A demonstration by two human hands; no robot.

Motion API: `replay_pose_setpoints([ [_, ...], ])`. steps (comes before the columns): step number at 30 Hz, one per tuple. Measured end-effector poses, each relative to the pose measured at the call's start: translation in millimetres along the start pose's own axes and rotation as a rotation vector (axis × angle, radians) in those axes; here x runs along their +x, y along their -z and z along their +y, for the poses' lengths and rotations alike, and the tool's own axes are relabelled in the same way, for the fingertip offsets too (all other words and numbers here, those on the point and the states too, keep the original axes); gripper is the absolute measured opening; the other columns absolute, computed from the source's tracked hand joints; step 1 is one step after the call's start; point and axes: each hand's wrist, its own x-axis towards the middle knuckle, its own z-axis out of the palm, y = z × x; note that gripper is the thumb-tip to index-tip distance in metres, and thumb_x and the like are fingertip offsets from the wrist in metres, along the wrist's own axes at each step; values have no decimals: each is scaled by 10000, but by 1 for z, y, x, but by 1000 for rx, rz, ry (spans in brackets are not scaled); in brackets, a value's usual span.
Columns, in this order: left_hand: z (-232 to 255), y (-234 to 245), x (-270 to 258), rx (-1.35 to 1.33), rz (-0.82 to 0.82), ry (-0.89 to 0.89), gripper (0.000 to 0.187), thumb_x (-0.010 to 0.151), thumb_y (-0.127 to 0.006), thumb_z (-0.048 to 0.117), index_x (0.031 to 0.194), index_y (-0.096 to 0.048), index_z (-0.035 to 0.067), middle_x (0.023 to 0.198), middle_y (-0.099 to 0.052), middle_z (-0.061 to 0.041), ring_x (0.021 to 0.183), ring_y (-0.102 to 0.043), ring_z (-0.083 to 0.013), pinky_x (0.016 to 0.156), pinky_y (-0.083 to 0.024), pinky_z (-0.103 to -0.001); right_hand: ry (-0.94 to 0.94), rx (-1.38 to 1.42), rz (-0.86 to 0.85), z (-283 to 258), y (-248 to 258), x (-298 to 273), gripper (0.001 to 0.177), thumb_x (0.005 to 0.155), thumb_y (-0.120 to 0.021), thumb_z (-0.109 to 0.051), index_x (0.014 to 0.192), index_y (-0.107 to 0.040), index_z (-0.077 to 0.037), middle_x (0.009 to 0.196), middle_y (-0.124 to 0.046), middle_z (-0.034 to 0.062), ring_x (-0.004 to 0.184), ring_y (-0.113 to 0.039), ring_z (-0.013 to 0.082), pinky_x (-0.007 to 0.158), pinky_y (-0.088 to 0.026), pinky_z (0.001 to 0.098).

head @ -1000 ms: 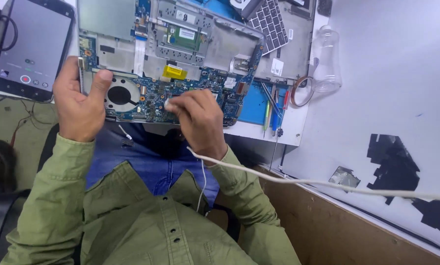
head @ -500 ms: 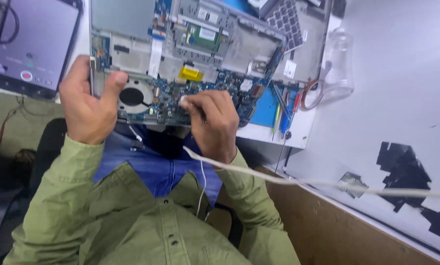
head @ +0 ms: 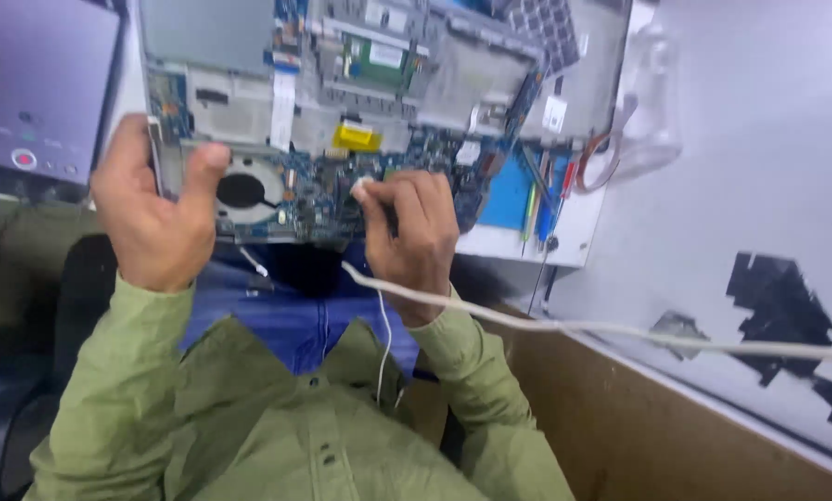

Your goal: Applying thermal paste to a laptop CPU and connecting internal motherboard cables during a repair process.

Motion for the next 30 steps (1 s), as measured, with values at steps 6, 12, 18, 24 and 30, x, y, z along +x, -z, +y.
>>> replay_pose_setpoints([
  [6, -2, -1, 0, 45, 18, 1, 362, 1177, -631, 277, 1159, -590, -82, 1029, -610, -169, 947, -593, -296, 787, -461, -411, -18, 0, 8, 0, -1, 2, 169, 992, -696, -35, 878, -578, 8, 867, -594, 140, 811, -533, 296, 725, -426, 399],
  [12, 2, -2, -2, -41, 22, 14, 304, 1187, -644, 229, 1173, -546, -59, 1065, -564, -141, 986, -554, -250, 870, -451, -372, -37, 13, -49, -9, 3, -8, 149, 1011, -661, -40, 909, -568, 15, 884, -572, 163, 810, -505, 306, 724, -401, 413],
  [18, 6, 1, -8, 23, -9, -34, 351, 1206, -604, 255, 1190, -549, -92, 1077, -571, -200, 1011, -588, -326, 859, -469, -428, -73, 54, -83, -16, 4, -18, 140, 1014, -663, -19, 930, -556, 12, 904, -568, 164, 835, -509, 329, 744, -410, 430],
  [24, 8, -2, -7, 5, -22, -16, 358, 1186, -612, 251, 1221, -565, -102, 1120, -609, -211, 1047, -620, -333, 880, -520, -435, -78, 35, -46, -14, 0, -20, 134, 1022, -653, -35, 927, -569, 10, 907, -558, 167, 836, -499, 322, 744, -404, 428],
  [30, 12, -3, -2, -30, -23, -9, 296, 1180, -605, 187, 1260, -563, -96, 1150, -608, -199, 1081, -611, -317, 943, -507, -424, -29, 14, 20, -1, -10, -15, 185, 1045, -615, -127, 908, -565, -12, 866, -565, 131, 801, -489, 262, 735, -380, 394],
])
